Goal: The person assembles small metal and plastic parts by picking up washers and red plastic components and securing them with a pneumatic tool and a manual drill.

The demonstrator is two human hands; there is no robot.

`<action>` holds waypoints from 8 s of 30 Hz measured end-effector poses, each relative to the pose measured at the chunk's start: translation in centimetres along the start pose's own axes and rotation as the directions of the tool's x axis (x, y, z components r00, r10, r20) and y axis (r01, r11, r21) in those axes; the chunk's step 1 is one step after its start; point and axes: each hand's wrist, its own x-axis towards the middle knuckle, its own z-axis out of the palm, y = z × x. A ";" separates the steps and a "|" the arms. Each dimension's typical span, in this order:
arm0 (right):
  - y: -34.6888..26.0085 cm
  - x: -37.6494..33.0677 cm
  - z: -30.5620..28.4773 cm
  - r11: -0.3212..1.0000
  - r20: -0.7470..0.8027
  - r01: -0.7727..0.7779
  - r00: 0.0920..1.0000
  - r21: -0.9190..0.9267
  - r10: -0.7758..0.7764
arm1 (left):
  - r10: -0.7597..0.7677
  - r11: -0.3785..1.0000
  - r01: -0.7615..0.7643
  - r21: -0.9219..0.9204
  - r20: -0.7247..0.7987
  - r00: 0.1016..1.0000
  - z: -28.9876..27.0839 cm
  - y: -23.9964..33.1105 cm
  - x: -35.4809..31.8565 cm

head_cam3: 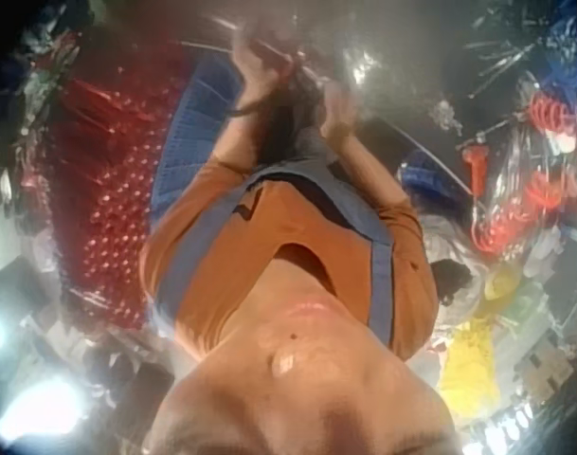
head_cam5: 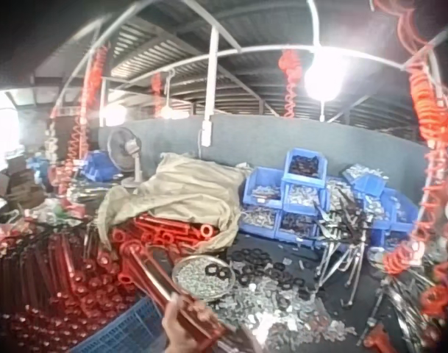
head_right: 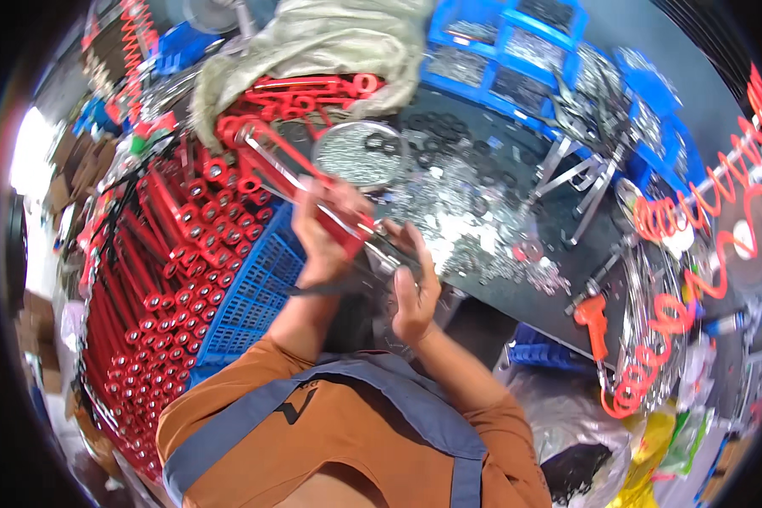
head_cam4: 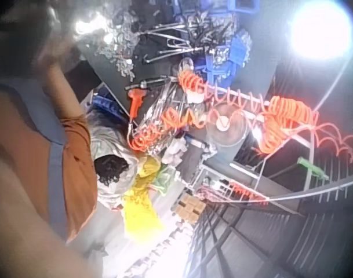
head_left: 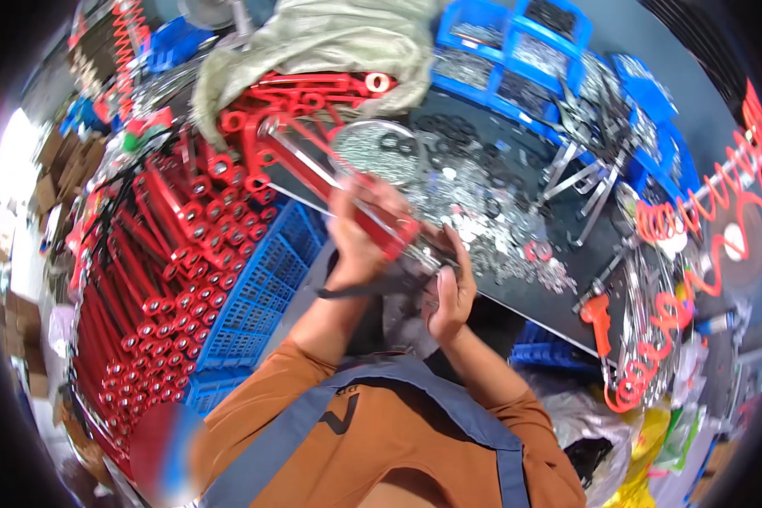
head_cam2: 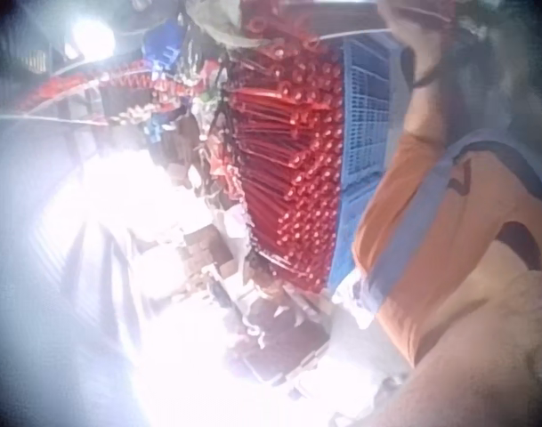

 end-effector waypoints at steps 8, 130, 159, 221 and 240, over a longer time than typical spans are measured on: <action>0.1 -2.6 1.7 0.695 0.231 -0.698 0.715 0.175 0.660 | -0.070 0.641 -0.020 0.767 0.084 0.994 2.9 16.8 -2.1; 12.1 -11.2 -7.8 0.746 0.019 -0.373 0.889 -0.552 0.458 | -0.533 0.177 0.511 0.841 -0.355 0.768 -12.0 -3.2 -10.6; 1.1 -3.9 -13.0 0.564 -0.465 -0.547 0.833 -0.618 0.300 | -0.233 -0.284 -0.396 0.873 0.338 0.912 -7.9 -2.2 -7.6; 6.8 2.0 -21.9 -0.035 -0.055 -0.051 0.988 -0.998 0.141 | -0.067 -0.323 -0.581 0.748 0.594 0.802 -10.0 5.7 1.0; 6.6 -4.6 -19.2 0.226 -0.280 -0.231 0.936 -0.946 -0.213 | 0.485 0.376 0.012 0.927 -0.208 0.849 -11.6 18.6 12.1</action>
